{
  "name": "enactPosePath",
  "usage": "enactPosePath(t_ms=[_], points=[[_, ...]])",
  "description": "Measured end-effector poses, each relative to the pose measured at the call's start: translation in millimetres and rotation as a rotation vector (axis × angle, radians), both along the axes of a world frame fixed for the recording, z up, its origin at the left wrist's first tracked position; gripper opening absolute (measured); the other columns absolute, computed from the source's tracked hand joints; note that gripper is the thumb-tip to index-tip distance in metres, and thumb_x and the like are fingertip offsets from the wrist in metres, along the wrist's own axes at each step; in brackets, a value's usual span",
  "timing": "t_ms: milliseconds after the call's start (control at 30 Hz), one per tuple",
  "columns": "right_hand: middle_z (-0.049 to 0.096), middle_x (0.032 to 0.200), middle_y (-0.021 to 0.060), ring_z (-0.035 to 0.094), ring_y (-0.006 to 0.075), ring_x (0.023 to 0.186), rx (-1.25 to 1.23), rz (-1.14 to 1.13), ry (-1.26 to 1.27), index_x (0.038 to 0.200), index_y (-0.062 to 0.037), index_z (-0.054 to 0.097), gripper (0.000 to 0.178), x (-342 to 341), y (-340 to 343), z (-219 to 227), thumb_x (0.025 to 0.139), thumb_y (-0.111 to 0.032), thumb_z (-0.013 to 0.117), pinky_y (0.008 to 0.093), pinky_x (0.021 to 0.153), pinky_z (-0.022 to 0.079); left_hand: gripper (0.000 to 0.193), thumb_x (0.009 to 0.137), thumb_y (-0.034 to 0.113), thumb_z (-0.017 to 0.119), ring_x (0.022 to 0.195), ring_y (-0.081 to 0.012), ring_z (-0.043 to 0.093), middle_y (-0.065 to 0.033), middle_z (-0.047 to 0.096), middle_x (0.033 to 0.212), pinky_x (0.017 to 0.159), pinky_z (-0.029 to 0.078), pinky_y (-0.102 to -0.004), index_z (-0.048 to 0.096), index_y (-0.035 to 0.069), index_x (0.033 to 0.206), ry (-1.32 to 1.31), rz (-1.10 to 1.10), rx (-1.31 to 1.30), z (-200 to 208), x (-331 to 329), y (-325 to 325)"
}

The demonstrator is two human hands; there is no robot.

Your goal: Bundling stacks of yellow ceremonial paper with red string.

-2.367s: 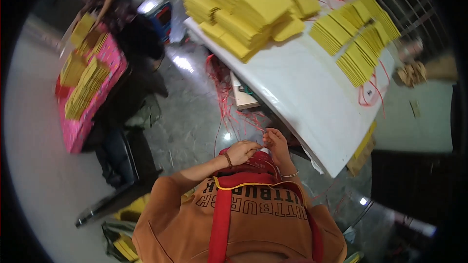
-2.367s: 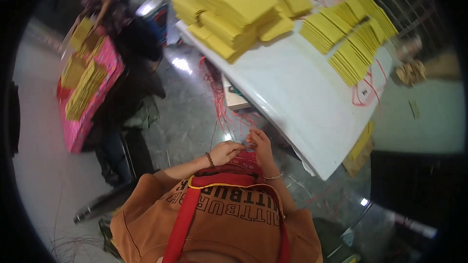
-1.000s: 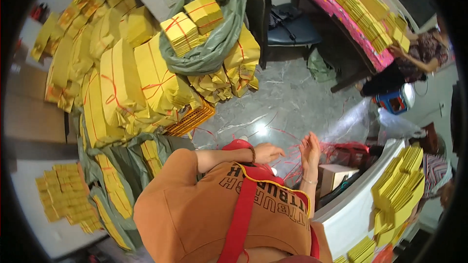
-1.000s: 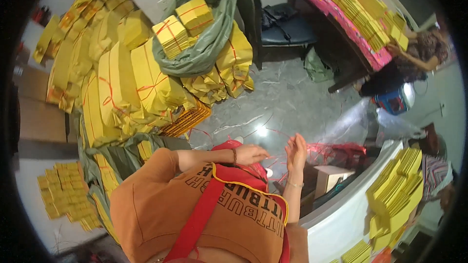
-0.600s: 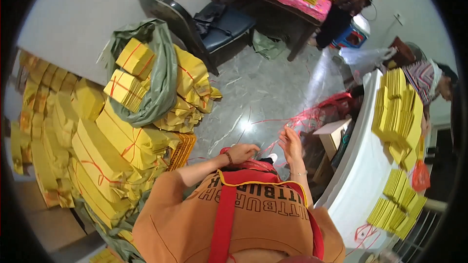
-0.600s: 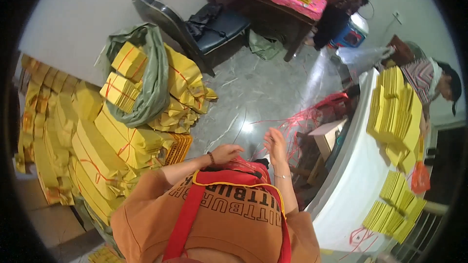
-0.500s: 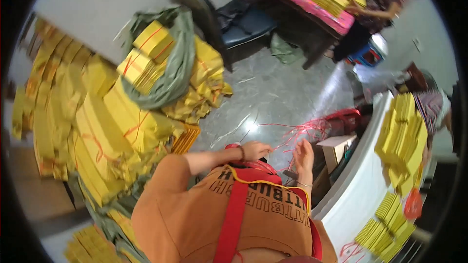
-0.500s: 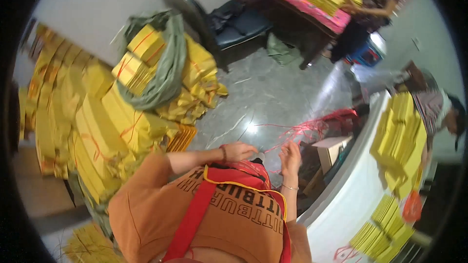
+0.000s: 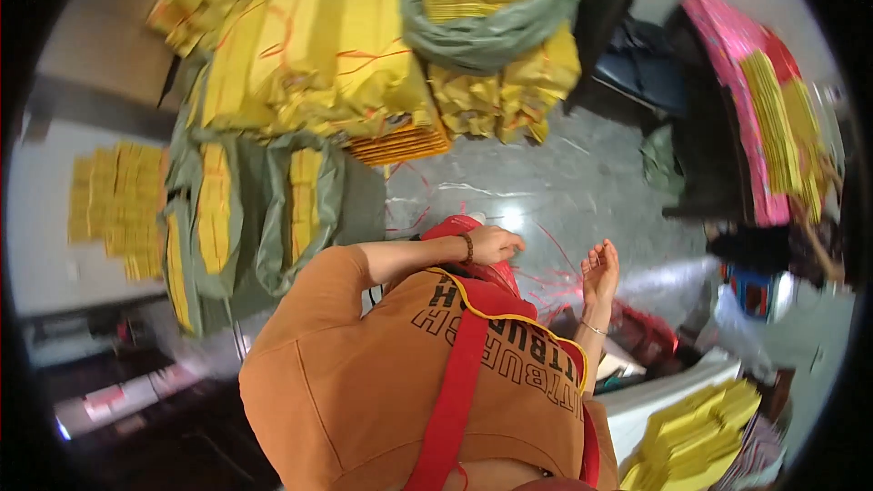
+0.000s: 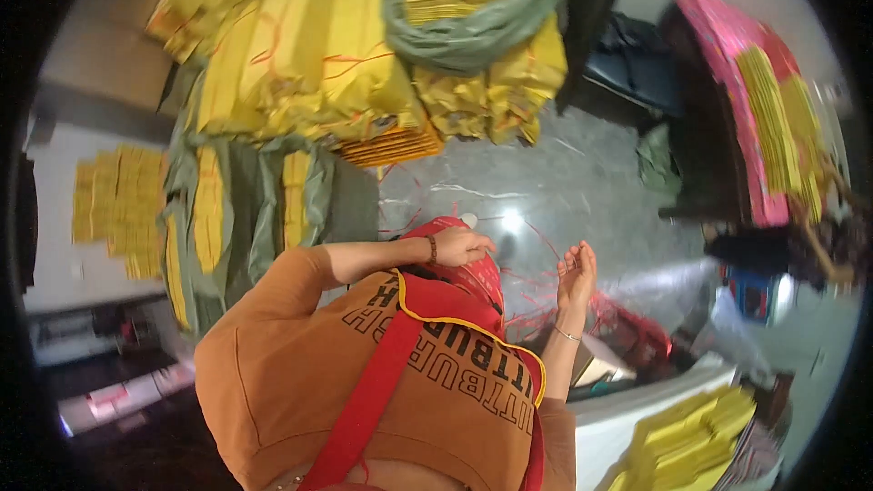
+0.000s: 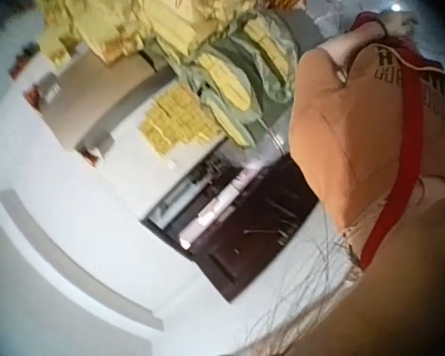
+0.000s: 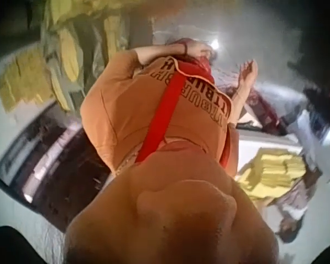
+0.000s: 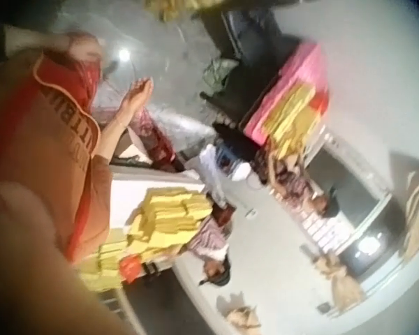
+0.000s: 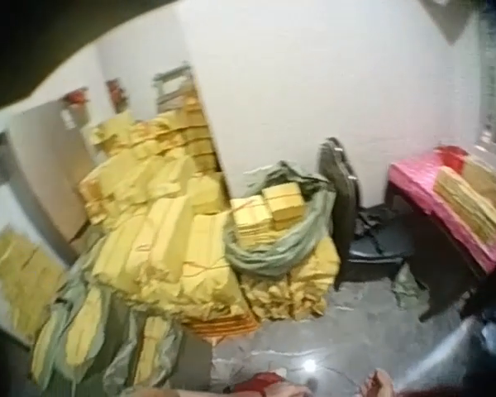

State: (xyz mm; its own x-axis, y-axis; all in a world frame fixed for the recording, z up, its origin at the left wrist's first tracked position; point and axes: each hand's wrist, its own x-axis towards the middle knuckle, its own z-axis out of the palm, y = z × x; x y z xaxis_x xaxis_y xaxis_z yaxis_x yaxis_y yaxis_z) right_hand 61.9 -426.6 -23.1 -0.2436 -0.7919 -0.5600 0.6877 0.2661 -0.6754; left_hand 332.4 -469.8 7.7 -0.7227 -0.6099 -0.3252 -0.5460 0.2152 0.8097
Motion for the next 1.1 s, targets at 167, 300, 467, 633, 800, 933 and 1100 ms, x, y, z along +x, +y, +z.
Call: enactPosePath(t_ms=[167, 300, 467, 633, 800, 933, 1100], points=[[0.06, 0.084, -0.0026, 0.059, 0.0083, 0.072, -0.058, 0.269, -0.013, 0.102, -0.0143, 0.057, 0.017, 32.9, -33.3, -1.6, 0.087, -0.022, 0.056, 0.0234, 0.057, 0.049, 0.031, 0.082, 0.019, 0.045, 0.085, -0.0352, 0.059, -0.0186, 0.063, 0.089, 0.074, 0.045, -0.044, 0.057, 0.009, 0.109, 0.006, 0.286, 0.017, -0.8, 26.5, 34.3], [0.06, 0.085, -0.0027, 0.058, 0.0089, 0.073, -0.039, 0.357, -0.028, 0.103, -0.0142, 0.057, 0.018, 61.9, -41.6, 1.2, 0.087, -0.023, 0.057, 0.0246, 0.059, 0.048, 0.031, 0.083, 0.019, 0.046, 0.08, -0.0335, 0.06, -0.0163, 0.064, 0.086, 0.071, 0.046, -0.0416, 0.056, 0.009, 0.11, 0.009, 0.387, 0.03, 2.6, 44.8, 42.4], [0.059, 0.087, -0.0039, 0.055, 0.0083, 0.075, -0.032, 0.395, 0.001, 0.104, -0.0149, 0.055, 0.02, 98.1, -53.0, 5.5, 0.087, -0.025, 0.057, 0.0252, 0.065, 0.042, 0.029, 0.083, 0.018, 0.051, 0.072, -0.022, 0.06, -0.0109, 0.063, 0.077, 0.067, 0.046, -0.0324, 0.057, 0.009, 0.11, 0.106, 0.485, 0.014, -14.2, 97.2, 20.0], [0.058, 0.087, -0.0037, 0.054, 0.0087, 0.076, -0.032, 0.375, 0.017, 0.104, -0.0148, 0.055, 0.021, 149.2, -81.2, 0.3, 0.086, -0.025, 0.057, 0.0257, 0.066, 0.042, 0.026, 0.084, 0.01, 0.053, 0.083, -0.0132, 0.057, -0.0054, 0.062, 0.094, 0.073, 0.047, -0.0286, 0.057, 0.005, 0.109, 0.446, 0.812, 0.045, -46.4, 210.6, -46.3], [0.058, 0.087, -0.0027, 0.054, 0.0091, 0.076, -0.027, 0.412, 0.037, 0.104, -0.0141, 0.055, 0.021, 246.3, -125.6, 9.1, 0.086, -0.025, 0.057, 0.026, 0.065, 0.042, 0.029, 0.088, 0.014, 0.049, 0.09, -0.0157, 0.057, -0.0055, 0.06, 0.106, 0.077, 0.047, -0.0287, 0.055, 0.005, 0.115, 0.613, 1.592, 0.085, -48.2, 366.4, -137.4], [0.058, 0.087, -0.0018, 0.054, 0.0098, 0.077, -0.019, 0.595, 0.02, 0.105, -0.0131, 0.055, 0.023, 356.1, -172.8, 23.5, 0.086, -0.025, 0.058, 0.0265, 0.065, 0.043, 0.026, 0.085, 0.003, 0.046, 0.091, -0.0233, 0.057, -0.0094, 0.06, 0.102, 0.078, 0.045, -0.032, 0.053, 0.003, 0.11, 0.543, 1.951, -0.392, -99.9, 489.7, -199.3], [0.058, 0.088, -0.0012, 0.055, 0.0099, 0.077, -0.088, 0.739, 0.041, 0.105, -0.0118, 0.055, 0.023, 460.7, -214.1, 54.4, 0.086, -0.026, 0.058, 0.0266, 0.066, 0.044, 0.022, 0.08, 0.0, 0.05, 0.096, -0.0264, 0.053, -0.0155, 0.055, 0.102, 0.08, 0.043, -0.0341, 0.05, 0.0, 0.101, 0.435, 1.894, -0.383, -66.4, 503.9, -247.4]])
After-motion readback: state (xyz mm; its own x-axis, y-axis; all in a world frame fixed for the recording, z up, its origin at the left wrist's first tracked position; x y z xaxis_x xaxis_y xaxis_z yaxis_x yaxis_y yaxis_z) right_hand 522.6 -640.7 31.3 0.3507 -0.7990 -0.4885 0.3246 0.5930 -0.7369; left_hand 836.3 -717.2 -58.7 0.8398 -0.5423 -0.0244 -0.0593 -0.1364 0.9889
